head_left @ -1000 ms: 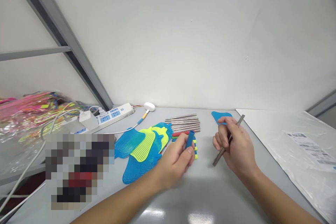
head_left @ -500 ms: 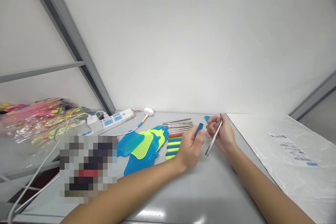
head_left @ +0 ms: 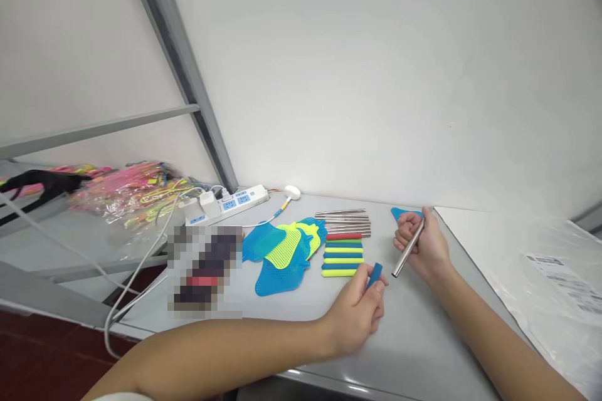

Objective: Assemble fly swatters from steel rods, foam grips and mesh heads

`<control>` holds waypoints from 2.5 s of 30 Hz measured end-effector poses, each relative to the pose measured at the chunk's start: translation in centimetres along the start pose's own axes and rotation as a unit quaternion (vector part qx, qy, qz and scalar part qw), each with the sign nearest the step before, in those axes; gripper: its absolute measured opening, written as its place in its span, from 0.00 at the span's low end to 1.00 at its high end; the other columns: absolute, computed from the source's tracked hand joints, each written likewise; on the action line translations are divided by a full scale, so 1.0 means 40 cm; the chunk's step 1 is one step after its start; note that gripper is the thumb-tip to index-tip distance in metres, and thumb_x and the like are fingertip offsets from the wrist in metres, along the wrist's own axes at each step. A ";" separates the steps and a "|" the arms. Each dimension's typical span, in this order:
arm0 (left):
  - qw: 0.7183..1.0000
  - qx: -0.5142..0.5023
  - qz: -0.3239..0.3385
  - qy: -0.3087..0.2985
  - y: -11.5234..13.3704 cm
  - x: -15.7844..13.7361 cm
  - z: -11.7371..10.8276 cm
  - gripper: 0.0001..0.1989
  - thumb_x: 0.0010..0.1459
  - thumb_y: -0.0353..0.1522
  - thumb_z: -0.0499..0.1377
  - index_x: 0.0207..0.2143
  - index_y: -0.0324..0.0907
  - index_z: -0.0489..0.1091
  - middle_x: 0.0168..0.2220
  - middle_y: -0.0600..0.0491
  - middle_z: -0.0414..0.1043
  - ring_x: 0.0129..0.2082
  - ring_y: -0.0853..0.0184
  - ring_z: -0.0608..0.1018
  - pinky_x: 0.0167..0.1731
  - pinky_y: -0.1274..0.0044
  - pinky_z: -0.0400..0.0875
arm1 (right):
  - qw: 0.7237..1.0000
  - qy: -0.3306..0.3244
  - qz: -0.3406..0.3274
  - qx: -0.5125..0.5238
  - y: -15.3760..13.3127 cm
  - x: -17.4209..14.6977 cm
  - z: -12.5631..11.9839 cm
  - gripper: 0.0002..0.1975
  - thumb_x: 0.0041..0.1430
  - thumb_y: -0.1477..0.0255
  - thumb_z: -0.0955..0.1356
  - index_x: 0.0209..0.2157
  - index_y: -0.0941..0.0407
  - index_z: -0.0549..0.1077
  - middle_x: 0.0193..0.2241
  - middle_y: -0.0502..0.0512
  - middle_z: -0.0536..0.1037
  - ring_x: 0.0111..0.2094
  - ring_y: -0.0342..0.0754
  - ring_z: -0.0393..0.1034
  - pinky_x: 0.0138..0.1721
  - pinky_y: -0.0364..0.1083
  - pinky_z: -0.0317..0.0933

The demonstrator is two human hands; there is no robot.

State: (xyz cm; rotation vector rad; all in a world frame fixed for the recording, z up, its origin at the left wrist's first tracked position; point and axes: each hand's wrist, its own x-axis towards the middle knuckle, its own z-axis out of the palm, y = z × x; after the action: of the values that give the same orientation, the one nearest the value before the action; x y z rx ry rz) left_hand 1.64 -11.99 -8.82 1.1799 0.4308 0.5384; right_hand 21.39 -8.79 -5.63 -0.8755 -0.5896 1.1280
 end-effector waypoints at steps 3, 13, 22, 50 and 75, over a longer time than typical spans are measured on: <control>0.998 0.043 -0.042 -0.019 -0.015 0.003 -0.018 0.12 0.63 0.42 0.52 0.36 0.44 0.57 0.23 0.62 0.55 0.21 0.74 0.56 0.21 0.80 0.51 | 1.000 0.017 -0.004 -0.020 0.016 -0.003 0.010 0.24 0.62 0.52 0.61 0.23 0.56 0.70 0.11 0.42 0.54 0.11 0.36 0.42 0.14 0.40 0.49; 0.995 0.030 -0.092 -0.008 -0.017 0.029 -0.044 0.11 0.64 0.40 0.50 0.43 0.44 0.60 0.26 0.61 0.56 0.20 0.74 0.54 0.21 0.80 0.49 | 0.993 0.071 -0.054 -0.080 0.006 0.000 0.027 0.29 0.62 0.49 0.60 0.17 0.55 0.61 0.12 0.43 0.53 0.13 0.38 0.43 0.17 0.41 0.51; 0.992 -0.050 -0.113 -0.036 -0.004 0.037 -0.045 0.15 0.63 0.44 0.52 0.42 0.43 0.58 0.22 0.63 0.49 0.19 0.74 0.50 0.18 0.79 0.42 | 0.991 0.040 -0.015 -0.128 0.026 0.003 0.032 0.27 0.63 0.52 0.61 0.16 0.55 0.61 0.12 0.43 0.55 0.13 0.38 0.45 0.16 0.41 0.50; 0.972 0.223 0.066 0.018 0.032 -0.003 -0.042 0.15 0.60 0.26 0.51 0.48 0.43 0.67 0.47 0.48 0.71 0.48 0.63 0.72 0.49 0.70 0.66 | 0.783 0.100 -0.340 -0.511 -0.043 -0.052 0.016 0.26 0.67 0.59 0.57 0.16 0.52 0.60 0.15 0.50 0.61 0.20 0.46 0.56 0.23 0.48 0.50; 0.986 0.160 -0.048 0.019 0.008 0.034 -0.040 0.07 0.60 0.28 0.48 0.34 0.42 0.65 0.23 0.58 0.59 0.22 0.73 0.60 0.21 0.79 0.53 | 0.861 0.005 -0.247 -0.444 0.005 -0.014 -0.003 0.24 0.69 0.62 0.55 0.19 0.53 0.62 0.19 0.51 0.67 0.23 0.46 0.62 0.26 0.47 0.53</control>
State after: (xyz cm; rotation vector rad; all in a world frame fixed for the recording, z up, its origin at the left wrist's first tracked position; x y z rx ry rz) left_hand 1.72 -9.88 -9.10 1.4494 0.6211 0.4172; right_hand 21.19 -9.32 -5.87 -1.3984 -1.2921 0.3336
